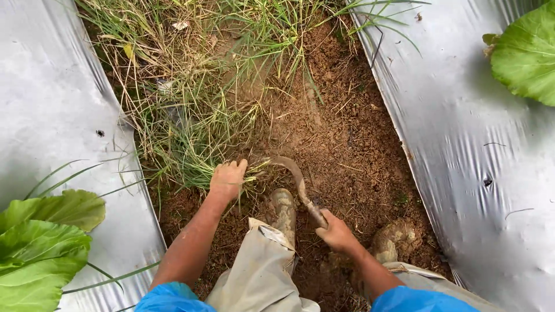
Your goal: The person uses a sickle to cut weeds growing between rows of plastic mulch in a garden. They then gather the cut weeds by hand and toss them aside, repeating this process along the row.
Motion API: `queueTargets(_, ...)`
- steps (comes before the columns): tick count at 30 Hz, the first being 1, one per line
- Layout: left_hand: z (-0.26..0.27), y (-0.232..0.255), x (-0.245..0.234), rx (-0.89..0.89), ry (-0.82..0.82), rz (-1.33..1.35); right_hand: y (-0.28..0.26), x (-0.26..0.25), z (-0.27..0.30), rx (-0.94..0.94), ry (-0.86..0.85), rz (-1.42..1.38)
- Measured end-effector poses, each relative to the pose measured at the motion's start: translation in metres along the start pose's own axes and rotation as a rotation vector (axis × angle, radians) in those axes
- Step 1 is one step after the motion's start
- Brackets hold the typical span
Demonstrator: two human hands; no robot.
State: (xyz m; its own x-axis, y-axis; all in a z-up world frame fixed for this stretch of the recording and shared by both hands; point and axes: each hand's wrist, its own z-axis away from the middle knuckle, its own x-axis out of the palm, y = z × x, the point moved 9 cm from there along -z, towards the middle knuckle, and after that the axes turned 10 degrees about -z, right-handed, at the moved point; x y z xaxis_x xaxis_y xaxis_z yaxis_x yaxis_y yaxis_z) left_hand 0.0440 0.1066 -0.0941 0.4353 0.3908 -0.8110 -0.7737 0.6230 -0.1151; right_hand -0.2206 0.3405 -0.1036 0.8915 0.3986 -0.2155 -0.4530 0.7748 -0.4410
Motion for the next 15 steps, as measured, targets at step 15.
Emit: queueTargets(15,-0.023,0.071,-0.126,0.286,-0.063,-0.068,-0.022,-0.036,0.049,0.128,0.263,-0.37)
